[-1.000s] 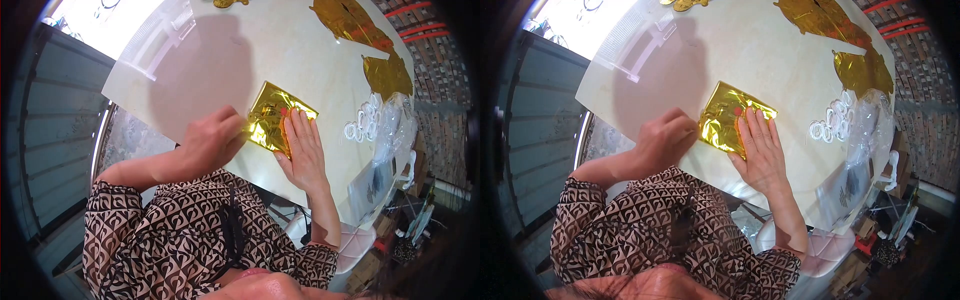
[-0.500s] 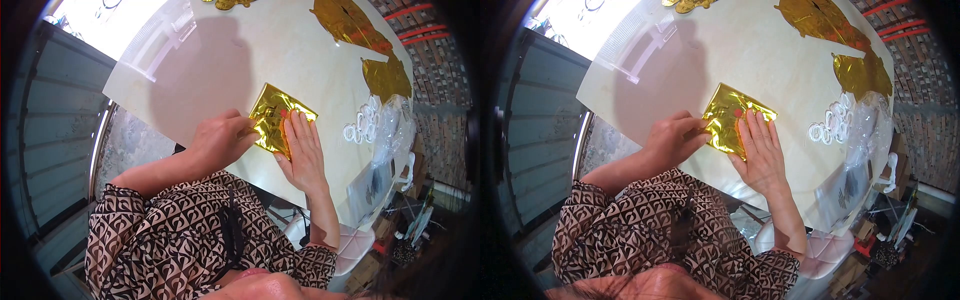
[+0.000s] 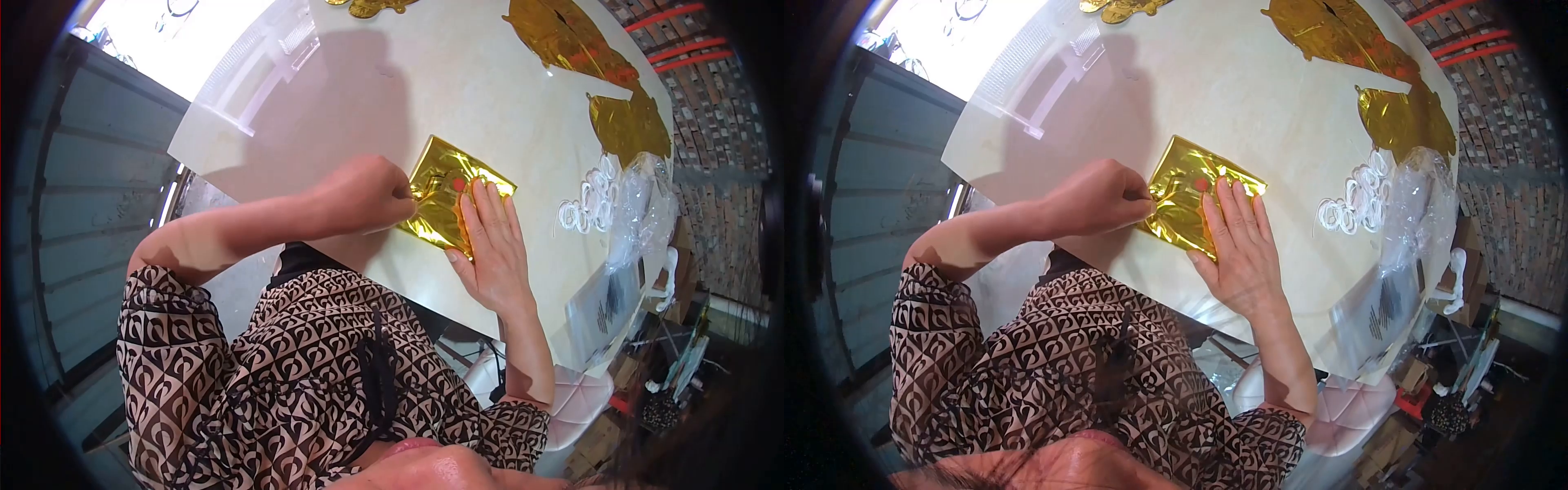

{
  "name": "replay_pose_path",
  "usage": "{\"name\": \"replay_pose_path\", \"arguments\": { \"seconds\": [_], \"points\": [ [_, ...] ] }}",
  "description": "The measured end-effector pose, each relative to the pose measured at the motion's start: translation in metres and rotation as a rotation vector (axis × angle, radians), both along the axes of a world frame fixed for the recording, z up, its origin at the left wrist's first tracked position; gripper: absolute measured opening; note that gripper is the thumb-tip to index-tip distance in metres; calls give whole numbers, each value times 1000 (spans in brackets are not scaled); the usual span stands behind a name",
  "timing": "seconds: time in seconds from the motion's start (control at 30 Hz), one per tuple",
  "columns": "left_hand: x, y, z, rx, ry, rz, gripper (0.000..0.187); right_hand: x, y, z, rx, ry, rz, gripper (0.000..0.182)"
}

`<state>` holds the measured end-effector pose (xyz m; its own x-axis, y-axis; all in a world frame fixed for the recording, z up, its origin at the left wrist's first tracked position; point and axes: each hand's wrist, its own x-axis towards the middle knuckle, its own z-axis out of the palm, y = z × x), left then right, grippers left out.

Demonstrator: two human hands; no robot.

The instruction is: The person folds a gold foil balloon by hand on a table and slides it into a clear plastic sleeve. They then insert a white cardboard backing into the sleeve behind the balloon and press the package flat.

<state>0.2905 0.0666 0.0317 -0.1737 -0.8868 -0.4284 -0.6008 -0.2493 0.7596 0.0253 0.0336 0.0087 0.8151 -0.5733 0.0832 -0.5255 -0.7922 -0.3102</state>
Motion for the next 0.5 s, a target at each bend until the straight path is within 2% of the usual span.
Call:
{"name": "replay_pose_path", "arguments": {
  "seconds": [0.1,0.17,0.27,0.4,0.47,0.5],
  "points": [
    [-4,9,-1,-72,-88,40,22,2,-1,3,8,1,1,70],
    [-8,15,-8,-284,-183,74,23,3,0,3,12,3,1,69],
    [-11,24,-4,-318,-168,129,26,3,0,3,10,-8,-6,69],
    [-9,31,-2,-273,-132,87,22,1,0,2,20,-12,-5,69],
    [-6,29,-1,-45,144,162,22,1,0,1,13,-12,4,69],
    [-6,28,-1,-46,145,165,22,1,0,1,4,-6,4,69]
  ]
}}
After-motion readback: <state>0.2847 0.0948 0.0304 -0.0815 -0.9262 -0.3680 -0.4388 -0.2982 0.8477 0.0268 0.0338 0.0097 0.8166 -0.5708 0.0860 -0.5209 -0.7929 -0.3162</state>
